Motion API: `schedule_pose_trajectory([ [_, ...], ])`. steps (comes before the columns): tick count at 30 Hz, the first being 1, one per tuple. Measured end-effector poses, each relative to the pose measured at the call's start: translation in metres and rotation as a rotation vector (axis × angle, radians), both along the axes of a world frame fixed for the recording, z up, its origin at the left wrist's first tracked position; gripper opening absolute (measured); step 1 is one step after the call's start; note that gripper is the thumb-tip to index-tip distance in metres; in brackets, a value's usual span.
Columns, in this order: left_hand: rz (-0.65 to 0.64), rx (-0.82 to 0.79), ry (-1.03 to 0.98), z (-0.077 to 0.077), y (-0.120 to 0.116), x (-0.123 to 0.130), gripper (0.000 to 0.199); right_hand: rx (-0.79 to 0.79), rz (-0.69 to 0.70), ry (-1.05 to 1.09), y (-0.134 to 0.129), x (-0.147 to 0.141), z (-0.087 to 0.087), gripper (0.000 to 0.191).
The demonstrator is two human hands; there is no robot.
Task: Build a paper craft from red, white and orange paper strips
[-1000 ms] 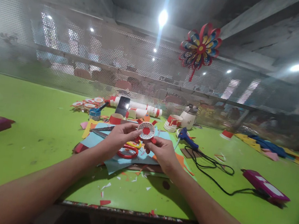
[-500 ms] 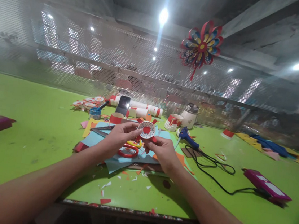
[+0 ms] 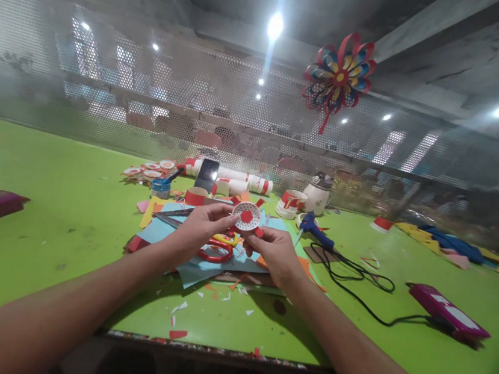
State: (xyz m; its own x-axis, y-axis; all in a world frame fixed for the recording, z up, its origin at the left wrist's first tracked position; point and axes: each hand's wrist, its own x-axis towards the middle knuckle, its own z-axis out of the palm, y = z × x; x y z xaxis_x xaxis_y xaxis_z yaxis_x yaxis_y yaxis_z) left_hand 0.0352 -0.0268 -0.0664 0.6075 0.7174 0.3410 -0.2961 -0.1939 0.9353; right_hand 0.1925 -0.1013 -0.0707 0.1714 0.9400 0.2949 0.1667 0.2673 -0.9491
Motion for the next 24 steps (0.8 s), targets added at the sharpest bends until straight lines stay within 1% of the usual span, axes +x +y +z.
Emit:
schedule_pose_trajectory([
  [3,-0.027,-0.014,-0.005,-0.001,0.001,0.000,0.031,0.008,0.012,-0.018,0.000,0.001,-0.001,0.031],
  [7,-0.001,-0.023,-0.012,-0.001,0.002,-0.001,0.030,-0.022,0.020,-0.063,-0.001,0.001,-0.002,0.029],
  [10,0.020,-0.027,-0.008,0.000,0.003,-0.001,0.031,-0.044,0.087,-0.122,-0.003,0.004,0.001,0.027],
  [12,0.018,-0.018,-0.004,0.000,0.003,-0.001,0.032,-0.014,0.110,-0.146,-0.005,0.008,0.004,0.026],
  [16,0.031,0.011,0.026,0.001,0.001,-0.002,0.032,0.127,0.013,-0.052,-0.005,0.019,0.009,0.019],
  [18,0.042,0.021,0.070,0.003,0.000,-0.002,0.030,0.182,-0.011,-0.003,-0.004,0.021,0.010,0.020],
  [20,0.028,0.025,0.111,0.003,-0.002,-0.003,0.028,0.192,-0.028,0.003,-0.002,0.020,0.010,0.026],
  [24,-0.015,0.045,0.155,0.002,-0.005,-0.003,0.027,0.137,-0.081,-0.060,0.000,0.013,0.011,0.034],
])
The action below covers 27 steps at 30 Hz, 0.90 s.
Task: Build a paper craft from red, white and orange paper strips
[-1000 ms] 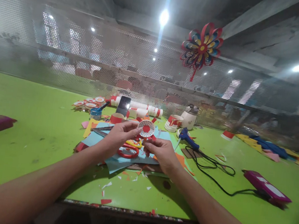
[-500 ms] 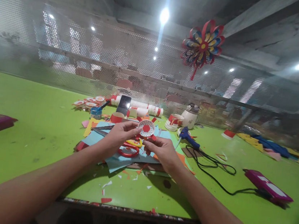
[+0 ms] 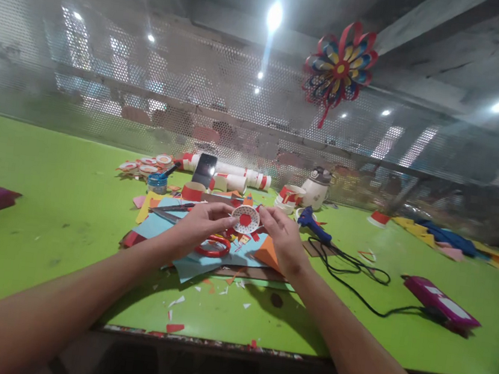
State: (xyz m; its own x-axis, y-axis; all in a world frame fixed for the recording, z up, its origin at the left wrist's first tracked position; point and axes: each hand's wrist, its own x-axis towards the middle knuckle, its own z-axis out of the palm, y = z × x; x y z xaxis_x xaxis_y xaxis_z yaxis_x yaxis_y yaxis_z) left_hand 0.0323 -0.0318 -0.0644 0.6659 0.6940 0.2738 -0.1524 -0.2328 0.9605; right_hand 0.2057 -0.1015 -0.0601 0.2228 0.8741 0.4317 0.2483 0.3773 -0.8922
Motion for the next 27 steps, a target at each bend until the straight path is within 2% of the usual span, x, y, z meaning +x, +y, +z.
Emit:
schedule_pose_trajectory([
  [5,-0.039,0.018,0.035,-0.003,0.000,0.003,0.022,-0.041,0.031,0.023,0.001,-0.002,-0.003,0.034],
  [10,-0.059,0.011,0.033,-0.005,0.003,0.004,0.021,-0.219,0.217,0.359,0.003,0.000,-0.005,0.027],
  [13,-0.063,0.002,0.034,-0.004,0.003,0.004,0.019,-0.266,0.283,0.477,0.003,0.001,-0.004,0.025],
  [18,-0.070,-0.004,0.048,-0.004,0.002,0.003,0.019,-0.303,0.333,0.551,0.005,0.005,-0.006,0.020],
  [27,-0.099,0.036,0.046,-0.008,0.003,0.002,0.021,-0.344,0.344,0.595,0.007,0.012,-0.006,0.015],
])
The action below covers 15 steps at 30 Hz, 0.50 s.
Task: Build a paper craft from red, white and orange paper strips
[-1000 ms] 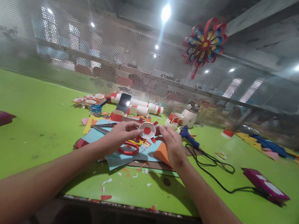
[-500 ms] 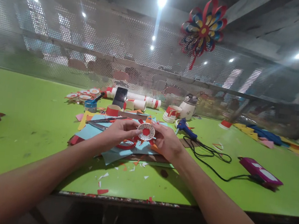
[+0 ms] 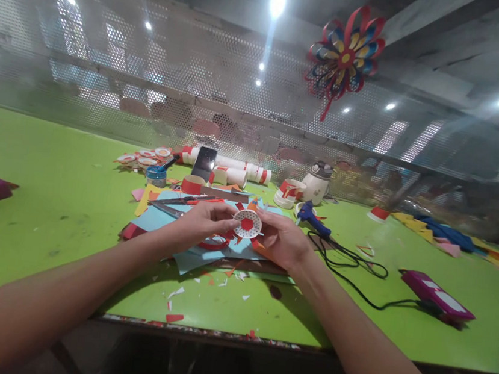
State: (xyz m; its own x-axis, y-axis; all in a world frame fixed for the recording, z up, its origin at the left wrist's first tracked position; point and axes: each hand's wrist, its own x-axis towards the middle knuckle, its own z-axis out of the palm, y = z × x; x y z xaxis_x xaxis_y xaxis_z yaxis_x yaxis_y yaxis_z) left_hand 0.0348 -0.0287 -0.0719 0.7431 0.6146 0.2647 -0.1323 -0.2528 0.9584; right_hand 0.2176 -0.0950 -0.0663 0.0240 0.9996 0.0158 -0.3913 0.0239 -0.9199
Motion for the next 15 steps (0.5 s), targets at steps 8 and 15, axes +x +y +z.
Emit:
schedule_pose_trajectory([
  [8,0.002,-0.008,-0.009,-0.0035,0.0038,0.0022,0.027,-0.007,-0.028,0.014,0.0005,-0.0053,0.0015,0.020],
  [15,0.052,-0.054,-0.009,-0.0058,0.0079,0.0009,0.028,0.143,-0.168,-0.175,-0.0029,-0.0087,0.0027,0.038],
])
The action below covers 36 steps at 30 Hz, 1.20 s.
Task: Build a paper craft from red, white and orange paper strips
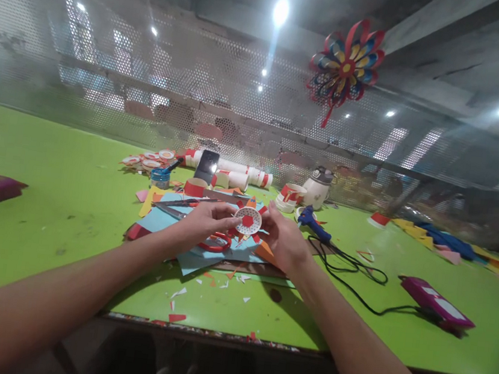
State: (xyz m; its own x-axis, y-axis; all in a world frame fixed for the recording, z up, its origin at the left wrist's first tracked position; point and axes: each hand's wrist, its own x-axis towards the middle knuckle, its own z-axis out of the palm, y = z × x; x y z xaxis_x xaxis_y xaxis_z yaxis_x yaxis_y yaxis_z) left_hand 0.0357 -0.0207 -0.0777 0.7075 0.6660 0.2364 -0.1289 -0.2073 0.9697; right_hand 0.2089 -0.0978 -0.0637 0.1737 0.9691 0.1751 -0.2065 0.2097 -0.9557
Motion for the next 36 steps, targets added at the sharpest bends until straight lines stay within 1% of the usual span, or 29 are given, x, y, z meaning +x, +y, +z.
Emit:
schedule_pose_trajectory([
  [2,0.008,-0.004,-0.013,-0.001,0.001,0.000,0.027,0.038,-0.025,-0.032,0.001,-0.001,-0.001,0.032],
  [4,0.011,0.001,-0.022,-0.002,0.002,0.001,0.026,0.042,-0.032,-0.038,0.002,-0.001,-0.003,0.029],
  [8,0.004,0.028,-0.013,-0.005,0.004,0.004,0.027,0.007,-0.007,-0.004,0.003,0.001,-0.005,0.028],
  [12,0.014,0.040,0.002,-0.006,0.003,0.004,0.026,-0.051,0.017,0.031,0.003,0.003,-0.003,0.027],
  [16,0.021,0.027,0.014,-0.003,0.001,0.003,0.025,-0.064,0.040,0.049,0.002,0.004,-0.002,0.026],
  [19,0.029,0.012,0.013,0.002,-0.002,0.001,0.025,-0.007,0.029,0.031,0.001,0.001,-0.003,0.026],
  [22,0.047,0.007,-0.001,0.006,-0.004,-0.001,0.024,0.067,-0.023,-0.056,0.001,-0.002,-0.005,0.033],
  [26,0.026,-0.012,-0.016,0.010,-0.006,-0.003,0.024,0.141,-0.103,-0.249,0.000,-0.003,-0.006,0.028],
  [28,0.017,-0.031,-0.008,0.011,-0.008,-0.004,0.026,0.152,-0.130,-0.308,0.000,-0.003,-0.005,0.027],
  [31,-0.009,-0.101,-0.023,0.013,-0.010,-0.004,0.033,0.149,-0.134,-0.351,-0.001,-0.003,-0.003,0.028],
  [33,-0.036,-0.151,-0.052,0.014,-0.009,-0.003,0.037,0.153,-0.110,-0.376,-0.002,-0.004,-0.003,0.027],
  [36,-0.066,-0.214,-0.084,0.013,-0.008,-0.002,0.033,0.153,-0.080,-0.392,-0.004,-0.006,-0.002,0.025],
])
